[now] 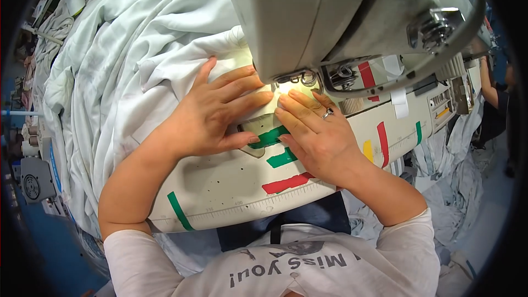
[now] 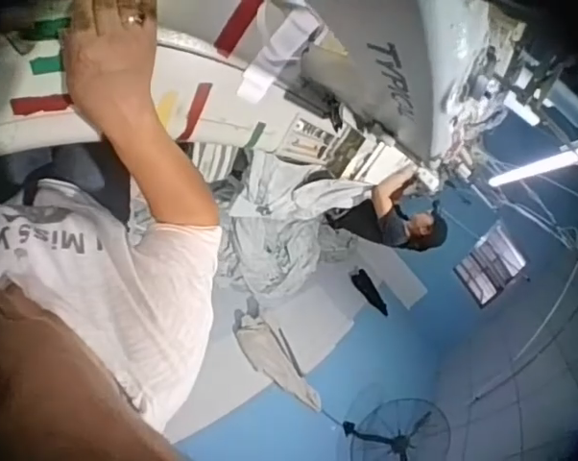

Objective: Sewing the edges of white fabric pieces to manufacture pillowcases using an industrial sewing machine.

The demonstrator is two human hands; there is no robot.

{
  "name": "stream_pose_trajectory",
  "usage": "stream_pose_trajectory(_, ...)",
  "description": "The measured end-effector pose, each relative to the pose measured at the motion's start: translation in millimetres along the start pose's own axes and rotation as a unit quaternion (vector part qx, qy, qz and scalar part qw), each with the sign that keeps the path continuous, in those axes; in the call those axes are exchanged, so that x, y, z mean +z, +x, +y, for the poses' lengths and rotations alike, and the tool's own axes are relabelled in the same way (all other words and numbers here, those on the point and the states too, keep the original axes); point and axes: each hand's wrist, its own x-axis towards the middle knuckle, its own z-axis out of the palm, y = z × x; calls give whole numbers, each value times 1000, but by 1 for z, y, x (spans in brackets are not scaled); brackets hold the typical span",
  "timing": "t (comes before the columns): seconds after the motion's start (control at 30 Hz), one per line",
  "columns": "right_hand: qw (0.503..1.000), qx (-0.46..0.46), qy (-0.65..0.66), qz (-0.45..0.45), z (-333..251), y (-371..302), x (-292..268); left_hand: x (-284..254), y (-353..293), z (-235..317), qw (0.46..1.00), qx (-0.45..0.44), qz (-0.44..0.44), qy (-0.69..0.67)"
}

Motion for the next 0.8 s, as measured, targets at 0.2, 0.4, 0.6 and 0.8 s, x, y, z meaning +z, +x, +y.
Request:
stream_pose_trajectory(0.2,1000,-8,-7,9,0,3,-2,-11,4,-11,1000,16,9,17)
stream_pose_trajectory(0.4,1000,7,-5,-3,0,2,-2,-10,5,-17,998,28,31,51)
stream_pose_trajectory(0.6,1000,10,-9,-5,-2,-1,-3,-7,3,-17,997,39,47,57)
stream_pose_trajectory(0.8,1000,1,19,12,-1,2,0,-2,-6,-23,994,27,103,31)
